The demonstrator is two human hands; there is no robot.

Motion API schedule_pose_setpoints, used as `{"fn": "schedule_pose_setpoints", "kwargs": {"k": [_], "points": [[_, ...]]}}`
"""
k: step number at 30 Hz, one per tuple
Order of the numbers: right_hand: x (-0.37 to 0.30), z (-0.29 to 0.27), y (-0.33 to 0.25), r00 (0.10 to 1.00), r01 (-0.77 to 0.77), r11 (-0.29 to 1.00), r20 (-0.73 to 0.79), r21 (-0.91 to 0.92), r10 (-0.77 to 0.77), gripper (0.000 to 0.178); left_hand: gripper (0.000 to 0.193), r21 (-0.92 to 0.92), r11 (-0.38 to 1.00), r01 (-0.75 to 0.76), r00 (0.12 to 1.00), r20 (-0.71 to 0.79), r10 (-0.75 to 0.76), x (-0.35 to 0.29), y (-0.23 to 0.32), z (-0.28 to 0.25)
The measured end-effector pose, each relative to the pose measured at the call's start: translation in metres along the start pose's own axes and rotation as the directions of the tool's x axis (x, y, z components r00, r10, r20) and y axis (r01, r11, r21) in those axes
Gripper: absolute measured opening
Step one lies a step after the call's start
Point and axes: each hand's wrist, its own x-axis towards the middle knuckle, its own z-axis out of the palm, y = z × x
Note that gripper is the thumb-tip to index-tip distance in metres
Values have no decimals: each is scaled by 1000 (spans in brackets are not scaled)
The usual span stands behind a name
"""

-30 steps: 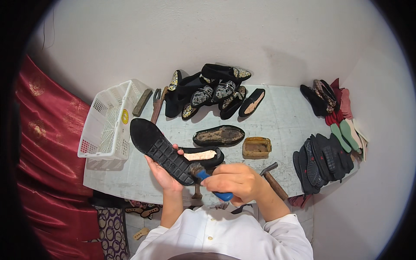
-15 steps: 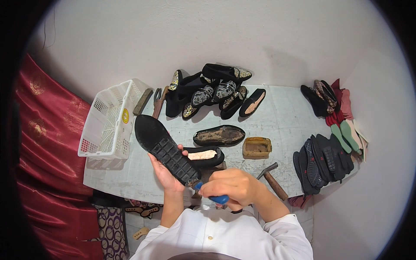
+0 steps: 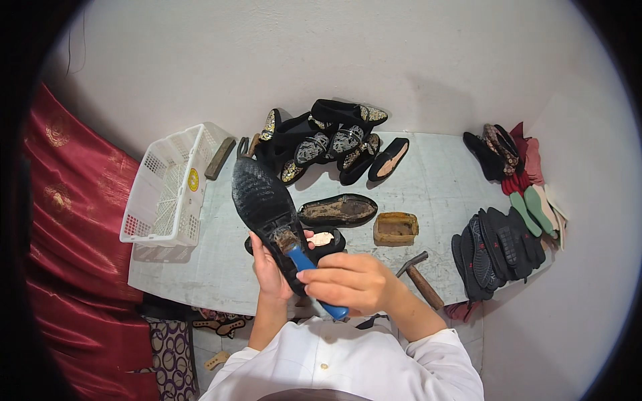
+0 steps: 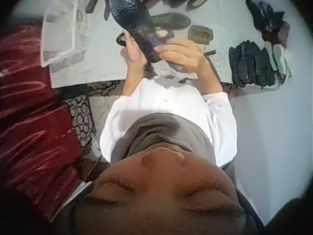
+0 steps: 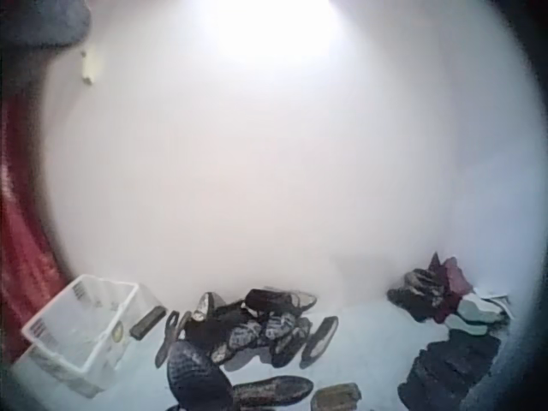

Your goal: The person holds and turns a shoe, picks up a detached rubber sole, and applies adhesive across the sole using a brush dipped into a container.

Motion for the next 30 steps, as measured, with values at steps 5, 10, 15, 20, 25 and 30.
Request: {"fn": "schedule_pose_setpoints", "kwargs": {"k": [5,10,15,20,25,30], "points": [[-17,3,-11,992,18,999,123,38,-23,23,66,-21,997,-73,997,-35,72,4,3,-8],[-15,-3,-13,995,-78,985,75,154,67,24,66,-66,994,-86,996,-37,84,2,4,-8],[-14,4,-14,998,-55,989,36,137,51,23,66,13,993,-119,991,-63,119,1,2,-2],[-10,3,-11,999,-49,989,0,138,50,26,65,6,991,-136,989,-62,136,0,1,-4],[-13,-3,-6,980,-198,974,1,114,199,32,66,-14,989,-149,988,-41,148,0,4,-5],[-11,-2,-14,976,-193,972,-72,135,204,28,67,1,993,-117,993,-19,117,-2,2,-4]]}}
